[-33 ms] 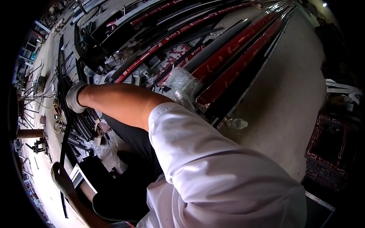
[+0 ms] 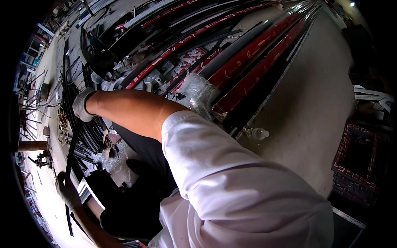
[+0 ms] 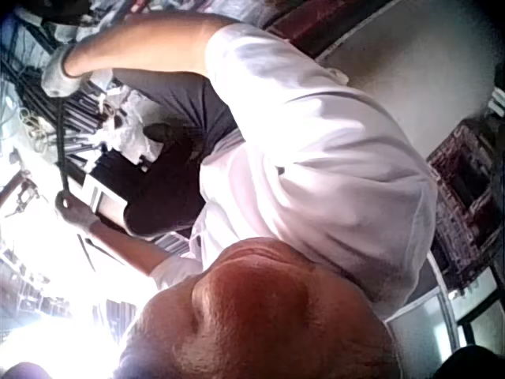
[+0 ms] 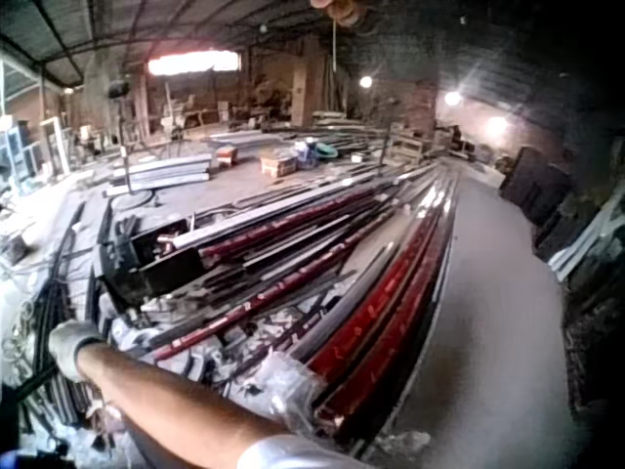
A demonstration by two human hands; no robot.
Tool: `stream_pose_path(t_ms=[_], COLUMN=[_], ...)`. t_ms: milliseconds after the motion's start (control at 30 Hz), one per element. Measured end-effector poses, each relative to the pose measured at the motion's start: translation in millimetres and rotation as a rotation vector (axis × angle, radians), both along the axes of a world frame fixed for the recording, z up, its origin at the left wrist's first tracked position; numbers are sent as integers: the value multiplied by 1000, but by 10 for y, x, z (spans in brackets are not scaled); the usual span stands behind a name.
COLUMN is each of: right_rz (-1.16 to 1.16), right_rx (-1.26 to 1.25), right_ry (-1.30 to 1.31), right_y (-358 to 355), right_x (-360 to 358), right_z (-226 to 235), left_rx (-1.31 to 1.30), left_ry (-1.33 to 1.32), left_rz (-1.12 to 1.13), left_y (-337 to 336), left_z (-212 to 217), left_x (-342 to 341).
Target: The person measures a window frame profile with a tape measure, marks the cut line, and uses a miter saw to cut the profile. The cut piece is then placed into a window frame assembly.
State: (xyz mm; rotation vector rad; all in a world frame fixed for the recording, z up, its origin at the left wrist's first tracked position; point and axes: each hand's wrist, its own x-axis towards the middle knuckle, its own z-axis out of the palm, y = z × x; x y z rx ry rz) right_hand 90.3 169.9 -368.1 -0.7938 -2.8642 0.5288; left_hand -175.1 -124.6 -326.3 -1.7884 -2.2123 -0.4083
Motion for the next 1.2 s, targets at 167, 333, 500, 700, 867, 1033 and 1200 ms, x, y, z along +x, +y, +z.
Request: stream_pose_path(t_ms=[167,333,500,700,867,1033,1200], right_rz=[14,-35,-117,-336,-357,-367,-382], right_rx=[-10,12,3,-2,-83,-150,-224], right_ry=[-84,-210,-194,-183,-162,-143,-176], right_y=[-42,134,237,281,296,467,641], right_x=[345,915,1653,2235,2377,2485,2438], right_z=[28,-62,-99,-162,-292,-344,-368], left_rx=[16,-108,-251,-429,-512,-622,-609], left_ry=[-142,-303,-343,-476,-527,-655,-661], left_rz=[-63,-190,-302,-357,-420,-382,-378], left_y=[456,874,1274,1663,1898,2113,2120], left_z=[-599,-624,-457,-470,-534,-524,-639], left_x=[241,702,1127,1493,1556,1680,1561])
